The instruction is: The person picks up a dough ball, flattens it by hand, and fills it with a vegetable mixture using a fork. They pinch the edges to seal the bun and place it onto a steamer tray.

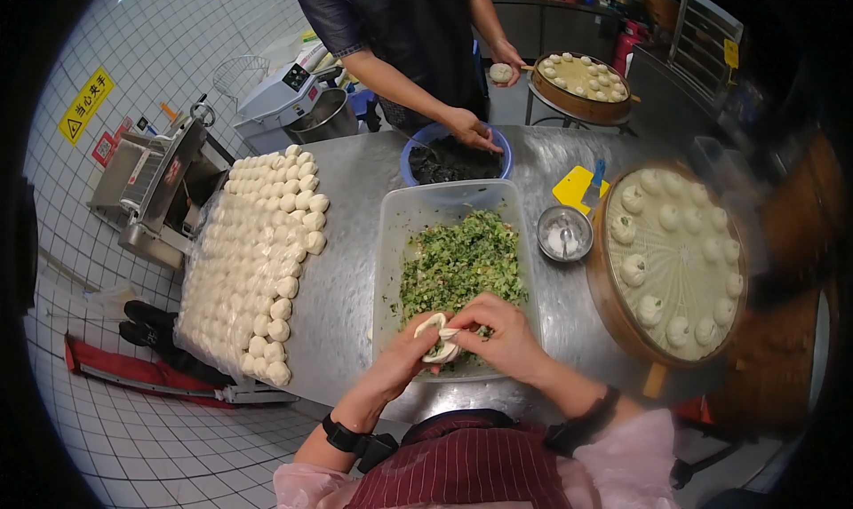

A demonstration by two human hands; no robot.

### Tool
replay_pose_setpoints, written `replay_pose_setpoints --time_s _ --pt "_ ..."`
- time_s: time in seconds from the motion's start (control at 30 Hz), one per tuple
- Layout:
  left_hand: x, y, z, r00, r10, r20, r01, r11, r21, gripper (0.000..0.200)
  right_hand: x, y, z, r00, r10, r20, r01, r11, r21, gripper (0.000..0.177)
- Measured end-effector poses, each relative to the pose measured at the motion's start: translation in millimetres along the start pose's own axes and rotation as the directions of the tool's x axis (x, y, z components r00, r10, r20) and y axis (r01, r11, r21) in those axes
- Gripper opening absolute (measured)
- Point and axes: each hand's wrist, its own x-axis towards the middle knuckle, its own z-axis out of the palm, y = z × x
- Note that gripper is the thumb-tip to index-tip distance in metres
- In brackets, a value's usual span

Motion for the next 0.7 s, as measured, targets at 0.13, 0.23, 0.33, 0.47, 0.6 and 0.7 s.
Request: replay_pose_setpoints --time_s 0.13,0.23,0.33,0.47,0.6,0.7 --pt "-1.4 -7.9 -1.7 0.993 0.076 0.089 -0.084 0.992 0.097 0.036 3.7 -16.2 0.2 0.993 0.113 -0.024 -0.113 0.994 0.001 0.015" --pt "-2.2 -2.7 1.7 0.985 0.149 0.086 -0.156 0.984 0.082 0.038 3.0 -6.2 -0.7 0.978 0.196 0.077 -0.199 0.979 0.035 0.014" --pt "-12.0 16.8 9.6 1.0 -0.011 -0.019 0.006 0.975 -0.224 0.04 0.2 0.8 -0.5 0.979 0.202 0.03 -0.204 0.972 0.118 0.014" --pt "-6.4 4.0 3.9 0.995 0.091 -0.029 -0.094 0.988 -0.123 0.04 1.9 -4.0 -1.5 0.999 0.045 -0.021 -0.045 0.999 0.02 0.013" --pt "-5.3 -1.0 1.6 0.977 0.211 0.026 -0.212 0.951 0.227 0.038 7.5 -22.0 2.1 0.999 -0.039 -0.025 0.038 0.999 -0.009 0.014" --pt "0.2 -4.6 -3.8 0.96 0.27 0.074 -0.278 0.887 0.369 0.039 7.0 -11.1 3.1 0.997 0.071 -0.008 -0.071 0.995 0.067 0.014"
